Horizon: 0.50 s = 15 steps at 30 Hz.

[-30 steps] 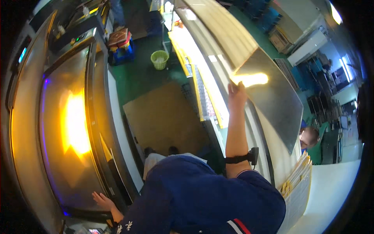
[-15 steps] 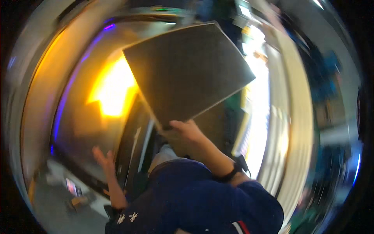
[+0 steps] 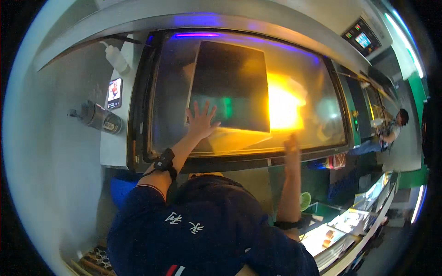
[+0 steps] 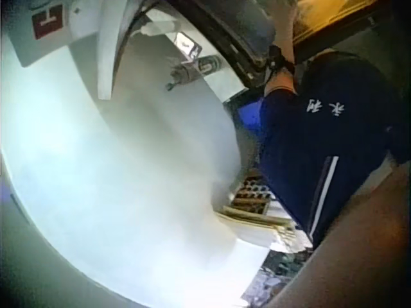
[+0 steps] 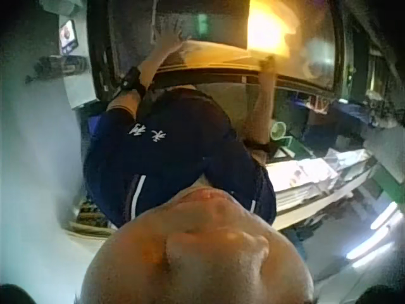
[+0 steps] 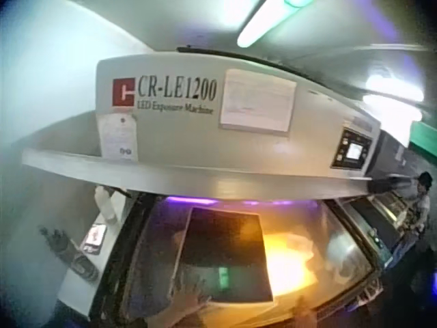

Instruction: Operating a CR-LE1200 LED Exposure machine to process circuit board plates using a squeegee and glass plate alignment.

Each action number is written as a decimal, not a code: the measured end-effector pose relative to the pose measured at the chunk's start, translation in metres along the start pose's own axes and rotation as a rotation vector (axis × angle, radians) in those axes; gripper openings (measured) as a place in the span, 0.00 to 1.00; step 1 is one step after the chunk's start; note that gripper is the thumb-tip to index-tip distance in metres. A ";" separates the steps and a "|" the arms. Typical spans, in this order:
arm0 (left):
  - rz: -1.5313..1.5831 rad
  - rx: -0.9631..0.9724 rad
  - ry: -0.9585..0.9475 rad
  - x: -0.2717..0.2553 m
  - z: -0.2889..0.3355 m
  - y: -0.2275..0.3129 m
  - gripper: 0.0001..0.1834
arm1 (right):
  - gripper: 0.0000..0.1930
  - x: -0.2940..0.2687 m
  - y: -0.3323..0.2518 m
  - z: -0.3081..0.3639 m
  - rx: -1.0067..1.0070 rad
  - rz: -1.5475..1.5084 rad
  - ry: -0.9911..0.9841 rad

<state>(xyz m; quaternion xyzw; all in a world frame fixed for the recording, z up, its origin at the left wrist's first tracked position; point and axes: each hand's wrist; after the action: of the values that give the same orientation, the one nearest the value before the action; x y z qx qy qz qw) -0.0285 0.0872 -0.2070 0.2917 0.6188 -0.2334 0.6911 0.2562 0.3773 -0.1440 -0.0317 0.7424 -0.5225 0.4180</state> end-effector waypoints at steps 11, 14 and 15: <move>-0.068 -0.113 0.033 -0.018 -0.029 -0.026 0.41 | 0.25 -0.270 -0.234 -0.185 -0.609 0.755 0.591; -0.064 -0.045 0.277 0.006 -0.019 -0.033 0.42 | 0.23 -0.238 -0.229 -0.143 -0.759 0.493 0.499; -0.003 -0.047 0.263 0.007 -0.013 -0.020 0.42 | 0.24 -0.237 -0.211 -0.133 -0.744 0.516 0.466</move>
<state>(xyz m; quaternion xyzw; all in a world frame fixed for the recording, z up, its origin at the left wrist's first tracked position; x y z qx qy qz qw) -0.0508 0.0825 -0.2168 0.3028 0.7097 -0.1797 0.6102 0.2410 0.4964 0.1786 0.1233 0.9354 -0.0957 0.3173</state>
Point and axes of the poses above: each hand's wrist, its own z-axis away from the middle knuckle, its own x-axis out of the palm, y = z × x, and after that the axes turned 3 degrees about -z, right-handed
